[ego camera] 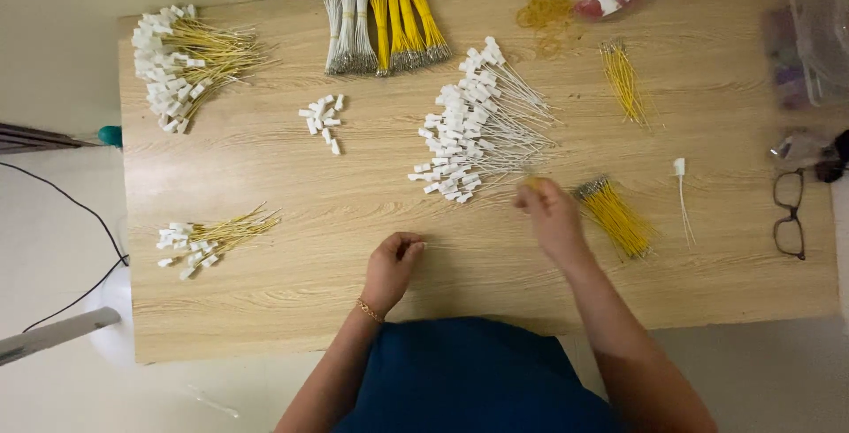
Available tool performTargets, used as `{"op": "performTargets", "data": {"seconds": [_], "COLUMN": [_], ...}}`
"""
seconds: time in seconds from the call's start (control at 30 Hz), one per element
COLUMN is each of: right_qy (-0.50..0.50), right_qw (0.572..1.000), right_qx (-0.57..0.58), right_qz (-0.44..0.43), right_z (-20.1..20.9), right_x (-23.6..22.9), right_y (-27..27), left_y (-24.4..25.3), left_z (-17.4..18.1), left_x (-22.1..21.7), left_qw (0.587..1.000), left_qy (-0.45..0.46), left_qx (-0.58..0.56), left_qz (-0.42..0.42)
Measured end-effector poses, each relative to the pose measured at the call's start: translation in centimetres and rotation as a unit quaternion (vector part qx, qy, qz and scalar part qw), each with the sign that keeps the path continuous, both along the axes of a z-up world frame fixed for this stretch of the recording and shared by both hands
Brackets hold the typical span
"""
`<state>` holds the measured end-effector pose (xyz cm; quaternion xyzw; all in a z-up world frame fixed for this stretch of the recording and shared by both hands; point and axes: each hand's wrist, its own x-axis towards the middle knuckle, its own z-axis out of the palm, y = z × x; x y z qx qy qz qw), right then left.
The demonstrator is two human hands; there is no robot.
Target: Manually insert thin colored wires into small white plastic electrical connector housings and organize them on a desk.
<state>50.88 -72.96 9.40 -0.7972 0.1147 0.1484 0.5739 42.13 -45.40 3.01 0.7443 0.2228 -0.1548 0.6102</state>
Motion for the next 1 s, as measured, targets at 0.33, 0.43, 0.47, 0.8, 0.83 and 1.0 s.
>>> {"op": "performTargets", "data": {"seconds": [0.33, 0.43, 0.47, 0.8, 0.83, 1.0], "right_qy": [-0.05, -0.035, -0.026, -0.054, -0.071, -0.14], "right_qw": [0.99, 0.987, 0.986, 0.979, 0.981, 0.981], "right_qx": [0.125, 0.152, 0.164, 0.196, 0.178, 0.098], "right_qz": [-0.04, -0.027, -0.023, 0.013, 0.026, 0.097], "right_z": [0.3, 0.4, 0.7, 7.7, 8.7, 12.2], "right_x": [1.1, 1.0, 0.8, 0.9, 0.9, 0.6], "right_y": [-0.2, 0.7, 0.9, 4.1, 4.3, 5.9], "left_y": [0.4, 0.2, 0.0, 0.8, 0.7, 0.5], "left_z": [-2.8, -4.9, -5.8, 3.0, 5.0, 11.8], "left_x": [10.9, 13.0, 13.5, 12.0, 11.2, 7.7], "left_qw": [0.855, 0.812, 0.799, 0.963, 0.981, 0.98], "left_qy": [-0.266, -0.25, -0.235, -0.138, -0.132, -0.148], "left_qx": [0.424, 0.499, 0.519, 0.203, 0.118, -0.127], "left_qz": [-0.132, -0.173, -0.191, -0.108, -0.081, 0.042]}}
